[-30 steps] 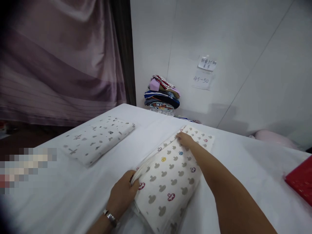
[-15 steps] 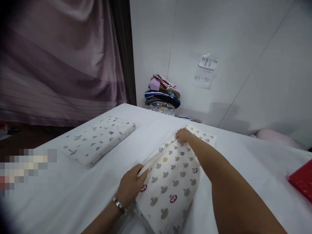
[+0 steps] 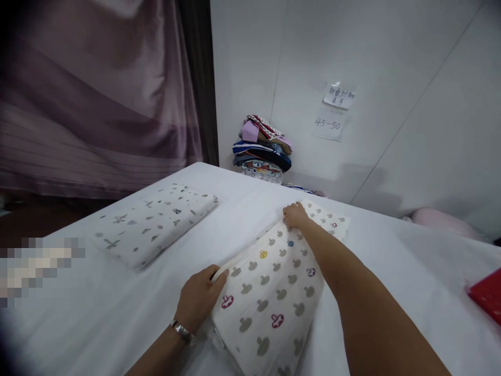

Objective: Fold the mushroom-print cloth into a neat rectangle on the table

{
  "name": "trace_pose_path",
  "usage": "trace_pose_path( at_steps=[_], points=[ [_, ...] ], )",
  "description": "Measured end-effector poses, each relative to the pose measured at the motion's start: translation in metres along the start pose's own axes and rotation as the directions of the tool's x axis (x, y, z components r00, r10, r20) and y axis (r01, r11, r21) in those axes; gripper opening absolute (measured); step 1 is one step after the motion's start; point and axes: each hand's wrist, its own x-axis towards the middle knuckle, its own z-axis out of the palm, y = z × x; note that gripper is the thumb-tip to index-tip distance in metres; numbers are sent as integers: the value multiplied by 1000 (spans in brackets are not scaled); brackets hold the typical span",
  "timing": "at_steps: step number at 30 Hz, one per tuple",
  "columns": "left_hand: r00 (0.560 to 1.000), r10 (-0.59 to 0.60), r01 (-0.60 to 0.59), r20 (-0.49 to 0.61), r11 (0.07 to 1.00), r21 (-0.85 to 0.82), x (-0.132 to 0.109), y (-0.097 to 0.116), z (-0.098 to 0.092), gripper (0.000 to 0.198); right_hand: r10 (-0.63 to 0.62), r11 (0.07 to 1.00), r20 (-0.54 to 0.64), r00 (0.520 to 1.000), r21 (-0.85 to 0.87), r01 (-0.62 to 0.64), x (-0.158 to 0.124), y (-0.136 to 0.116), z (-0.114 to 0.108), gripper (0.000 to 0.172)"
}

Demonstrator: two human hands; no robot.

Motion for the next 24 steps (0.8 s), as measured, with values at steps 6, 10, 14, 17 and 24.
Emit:
trace_pose_path(
  at_steps=[6,10,14,17,24],
  points=[
    [1000,-12,10,23,999,52,2,-4,1,31,60,997,-81,995,63,-55,5,-15,9,23],
    [999,2,-7,37,992,125,2,-5,3,27,107,989,-125,986,111,-94,0,-17,14,28],
    [1000,24,-24,4,985,170,2,-7,4,24,243,958,-173,954,194,-209,-15,-11,24,50],
    [999,49,-44,-23,982,186,3,-9,5,22,384,901,-136,913,273,-338,-28,1,35,58],
    [995,93,-95,18,968,234,4,-12,7,27,546,786,-87,833,396,-474,-78,39,47,53]
  ],
)
